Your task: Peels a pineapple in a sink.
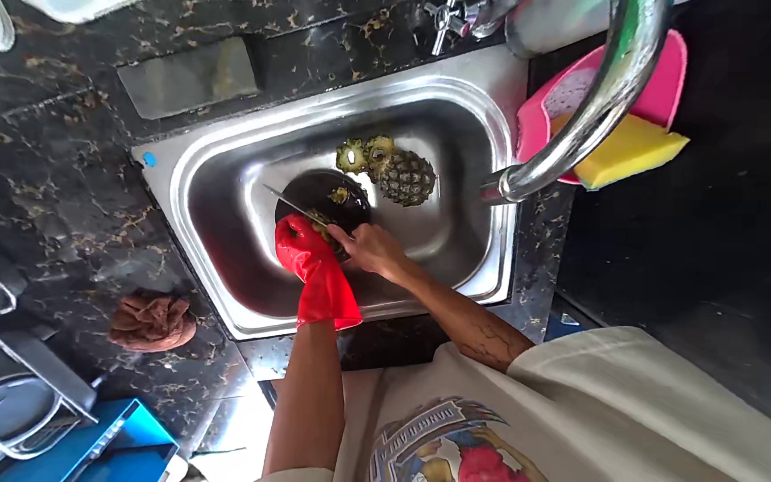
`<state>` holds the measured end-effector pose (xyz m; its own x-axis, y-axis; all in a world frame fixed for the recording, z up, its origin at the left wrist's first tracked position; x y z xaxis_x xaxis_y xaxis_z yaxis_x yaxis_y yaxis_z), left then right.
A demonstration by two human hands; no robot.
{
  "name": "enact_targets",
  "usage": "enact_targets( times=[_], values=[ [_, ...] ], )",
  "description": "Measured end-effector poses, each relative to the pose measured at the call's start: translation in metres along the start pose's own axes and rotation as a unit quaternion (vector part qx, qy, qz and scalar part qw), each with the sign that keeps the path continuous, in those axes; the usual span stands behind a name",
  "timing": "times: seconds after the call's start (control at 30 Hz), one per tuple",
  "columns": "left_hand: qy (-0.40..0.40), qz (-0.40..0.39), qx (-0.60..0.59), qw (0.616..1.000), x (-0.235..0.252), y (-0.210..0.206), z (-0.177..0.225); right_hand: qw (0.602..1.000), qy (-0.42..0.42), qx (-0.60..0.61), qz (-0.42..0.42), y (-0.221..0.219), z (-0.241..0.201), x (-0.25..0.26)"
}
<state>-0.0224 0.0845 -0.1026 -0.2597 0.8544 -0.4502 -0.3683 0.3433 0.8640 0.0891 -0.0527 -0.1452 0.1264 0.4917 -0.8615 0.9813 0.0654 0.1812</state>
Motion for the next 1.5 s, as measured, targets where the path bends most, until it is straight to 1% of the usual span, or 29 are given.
enact_targets(
  times=[0.13,0.23,0.3,0.4,0.47,0.53,0.63,0.77,0.87,0.93,1.03,1.07,1.17,1.27,1.3,1.37,1.4,1.5],
  values=[
    [0.016,-0.004,-0.025,1.000,0.005,-0.002,-0.005,1.000,-0.007,0.021,0.004,-0.003,0.016,-0.005],
    [0.015,0.000,-0.024,1.000,0.006,-0.002,-0.003,1.000,0.004,0.022,-0.002,-0.004,0.010,0.016],
    [0.020,-0.002,-0.027,0.999,0.005,-0.002,-0.007,0.999,0.014,0.049,-0.020,-0.008,0.010,0.025],
    [0.013,-0.005,-0.029,0.999,0.010,-0.002,-0.004,0.995,0.010,0.098,-0.033,-0.014,0.031,0.022],
    [0.000,-0.006,-0.028,1.000,0.010,-0.004,-0.005,0.996,0.002,0.084,-0.032,-0.012,0.040,0.015],
    [-0.008,-0.009,-0.028,1.000,0.010,-0.003,-0.006,0.998,0.020,0.050,-0.022,-0.010,0.035,0.010],
    [0.000,-0.012,-0.018,1.000,0.009,-0.002,-0.005,0.999,0.028,0.024,-0.026,-0.006,0.028,0.001],
    [0.006,-0.009,-0.014,1.000,0.009,-0.001,-0.005,0.999,0.019,0.017,-0.030,0.001,0.032,-0.006],
    [0.011,-0.010,-0.009,1.000,0.010,-0.001,-0.009,0.999,0.018,0.007,-0.044,-0.002,0.037,-0.005],
    [0.018,-0.007,-0.013,1.000,0.012,-0.004,-0.011,0.999,0.012,0.008,-0.036,-0.003,0.039,-0.006],
    [0.014,0.004,-0.016,1.000,0.015,-0.006,-0.017,1.000,0.021,0.009,-0.002,-0.001,0.034,-0.023],
    [0.015,-0.003,-0.023,1.000,0.015,-0.005,-0.016,1.000,0.019,0.006,-0.002,-0.002,0.033,-0.026],
    [0.017,-0.011,-0.021,1.000,0.015,-0.005,-0.015,1.000,0.001,-0.003,-0.018,-0.006,0.032,-0.020],
    [0.017,0.019,-0.016,1.000,0.015,-0.006,-0.017,1.000,0.016,-0.012,-0.005,-0.005,0.017,-0.006],
    [0.017,0.016,-0.014,1.000,0.014,-0.007,-0.017,1.000,0.024,-0.018,0.005,-0.004,0.009,-0.002],
    [0.022,-0.017,-0.026,0.999,0.011,-0.005,-0.013,0.999,0.034,-0.027,0.022,-0.002,-0.002,0.004],
    [0.026,-0.025,-0.030,0.999,0.010,-0.005,-0.012,0.999,0.033,-0.033,0.027,-0.002,-0.003,0.002],
    [0.030,-0.017,-0.040,0.999,0.011,-0.004,-0.011,0.998,0.017,-0.048,0.032,-0.001,0.006,-0.008]
  ],
)
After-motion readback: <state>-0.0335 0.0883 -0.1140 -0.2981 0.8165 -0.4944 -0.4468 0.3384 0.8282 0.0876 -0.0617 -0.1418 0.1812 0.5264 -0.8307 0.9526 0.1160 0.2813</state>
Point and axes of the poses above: each hand's wrist, its own x-axis towards the middle knuckle, its own y-axis out of the back of the hand, z = x × y, the point moved 10 cm from there along x, towards the middle knuckle, and after that the axes turned 6 degrees about y, right-handed, at the moved point
